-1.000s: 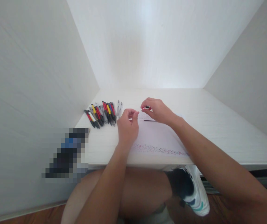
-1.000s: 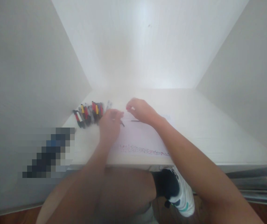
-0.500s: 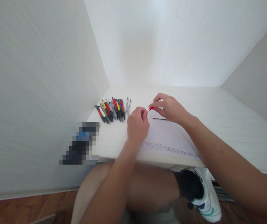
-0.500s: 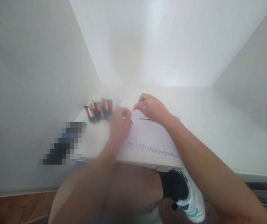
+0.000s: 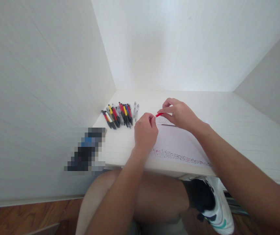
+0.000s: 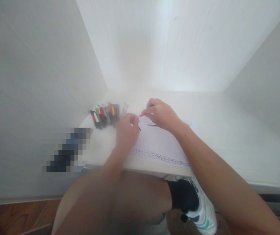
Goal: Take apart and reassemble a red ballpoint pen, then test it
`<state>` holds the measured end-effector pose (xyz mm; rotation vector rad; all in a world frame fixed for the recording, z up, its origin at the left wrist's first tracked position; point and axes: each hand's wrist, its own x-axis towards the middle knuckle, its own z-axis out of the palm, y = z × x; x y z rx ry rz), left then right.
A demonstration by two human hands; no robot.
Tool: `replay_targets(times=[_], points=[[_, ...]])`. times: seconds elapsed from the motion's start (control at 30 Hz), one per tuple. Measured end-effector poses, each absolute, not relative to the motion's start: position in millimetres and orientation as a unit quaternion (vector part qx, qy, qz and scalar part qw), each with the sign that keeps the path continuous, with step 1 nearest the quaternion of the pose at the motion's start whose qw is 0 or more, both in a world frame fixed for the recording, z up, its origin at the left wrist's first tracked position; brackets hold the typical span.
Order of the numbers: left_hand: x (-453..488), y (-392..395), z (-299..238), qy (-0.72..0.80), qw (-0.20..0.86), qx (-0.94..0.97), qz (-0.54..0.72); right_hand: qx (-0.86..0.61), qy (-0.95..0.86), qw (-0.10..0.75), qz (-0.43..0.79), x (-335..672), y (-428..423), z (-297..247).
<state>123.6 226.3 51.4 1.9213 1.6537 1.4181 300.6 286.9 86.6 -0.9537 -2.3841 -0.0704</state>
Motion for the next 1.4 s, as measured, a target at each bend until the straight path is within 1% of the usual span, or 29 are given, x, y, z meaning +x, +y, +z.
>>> replay_targets(times=[0.23,0.43,0.5,0.6,0.7,0.8,0.87,0.97,1.03,1.13,1.27,1.33,1.4], points=[[121,230,50,0.517,0.184,0.624,0.556,-0.339,-0.889,0.307,0.014,299,286,88],[119,236,44,0.482,0.201,0.594,0.612,-0.331,-0.878,0.330,0.099,295,283,87],[118,236,44,0.475,0.192,0.590,0.624,-0.338,-0.869,0.335,0.137,292,282,85],[117,234,47,0.459,0.152,0.607,0.631,-0.342,-0.852,0.340,0.205,287,280,84],[118,230,51,0.458,0.117,0.633,0.613,-0.340,-0.829,0.328,0.300,283,277,85],[120,227,53,0.452,0.133,0.644,0.603,-0.346,-0.787,0.318,0.399,281,275,87],[121,227,53,0.444,0.165,0.631,0.614,-0.356,-0.740,0.348,0.453,280,275,87],[123,230,51,0.448,0.248,0.588,0.626,-0.358,-0.653,0.430,0.510,282,278,86],[123,231,50,0.452,0.305,0.572,0.612,-0.354,-0.620,0.466,0.523,285,282,85],[124,231,51,0.450,0.330,0.588,0.586,-0.349,-0.620,0.469,0.523,286,284,84],[124,230,56,0.447,0.338,0.602,0.569,-0.361,-0.649,0.433,0.511,286,282,87],[124,230,58,0.451,0.382,0.568,0.573,-0.369,-0.684,0.405,0.482,293,282,92],[123,231,60,0.445,0.444,0.513,0.584,-0.391,-0.738,0.351,0.424,307,285,99]])
